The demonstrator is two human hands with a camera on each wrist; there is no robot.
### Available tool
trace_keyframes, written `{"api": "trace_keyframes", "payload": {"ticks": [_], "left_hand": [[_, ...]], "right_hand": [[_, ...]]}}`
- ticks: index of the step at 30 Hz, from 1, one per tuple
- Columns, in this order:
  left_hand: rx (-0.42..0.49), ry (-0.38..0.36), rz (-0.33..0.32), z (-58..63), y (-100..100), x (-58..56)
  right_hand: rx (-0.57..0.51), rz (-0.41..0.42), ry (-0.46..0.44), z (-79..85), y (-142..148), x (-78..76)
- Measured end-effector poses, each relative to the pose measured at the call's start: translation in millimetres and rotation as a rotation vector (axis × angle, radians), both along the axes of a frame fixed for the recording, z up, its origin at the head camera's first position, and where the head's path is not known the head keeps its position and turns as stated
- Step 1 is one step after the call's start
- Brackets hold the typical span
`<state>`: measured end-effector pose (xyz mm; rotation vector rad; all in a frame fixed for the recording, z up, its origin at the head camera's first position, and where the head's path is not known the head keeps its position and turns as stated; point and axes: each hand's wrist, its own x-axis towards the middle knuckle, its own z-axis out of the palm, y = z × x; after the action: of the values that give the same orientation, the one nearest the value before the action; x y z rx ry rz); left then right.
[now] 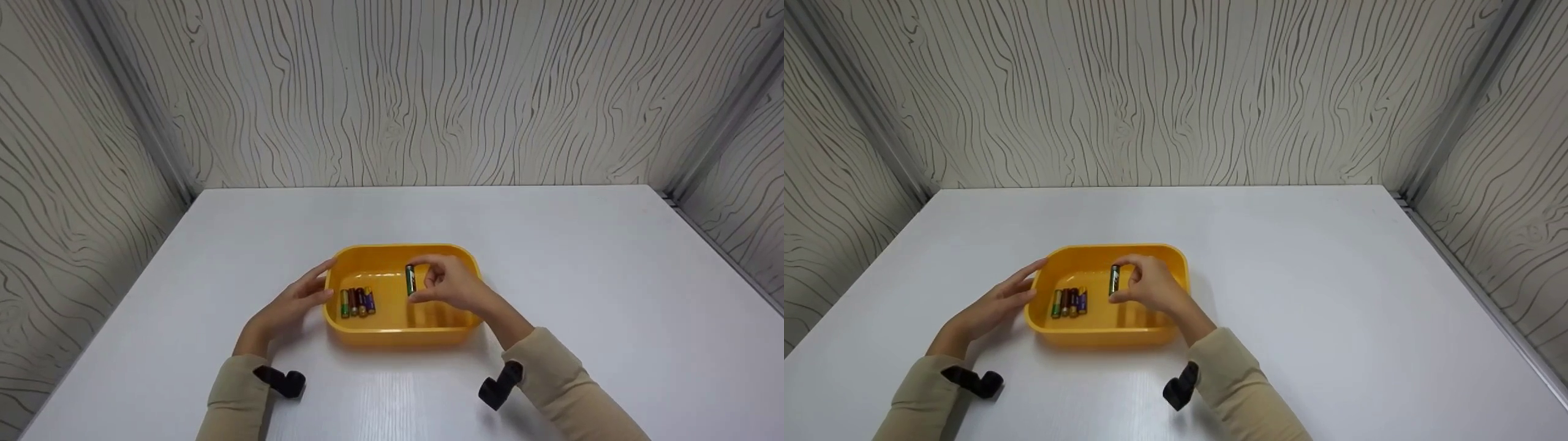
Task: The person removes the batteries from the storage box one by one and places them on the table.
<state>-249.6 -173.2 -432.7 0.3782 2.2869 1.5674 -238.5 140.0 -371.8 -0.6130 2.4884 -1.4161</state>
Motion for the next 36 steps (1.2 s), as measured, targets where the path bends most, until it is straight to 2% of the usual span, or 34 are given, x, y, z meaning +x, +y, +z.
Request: {"api": "trace_keyframes", "payload": {"ticks": [4, 11, 19, 28, 36], "left_hand": [[-0.005, 0.007, -0.006, 0.3, 0, -0.2], [0.045, -0.003, -0.047, -1.0, 0, -2.9], [0.024, -0.014, -0.003, -1.3, 1, -2.8], [0.011, -0.01, -0.001, -0.4, 2, -2.1], [-0.006, -0.007, 0.012, -0.4, 1, -1.7]], "right_hand": [[0.005, -0.007, 0.008, 0.5, 8, 5.3], [-0.011, -0.049, -0.02, 0.3, 23, 11.0], [-0.035, -0.071, -0.027, 0.1, 39, 13.9], [-0.05, -0.099, -0.018, 2.7, 58, 13.4], [-0.015, -0.128, -0.057, 7.9, 79, 12.7]]}}
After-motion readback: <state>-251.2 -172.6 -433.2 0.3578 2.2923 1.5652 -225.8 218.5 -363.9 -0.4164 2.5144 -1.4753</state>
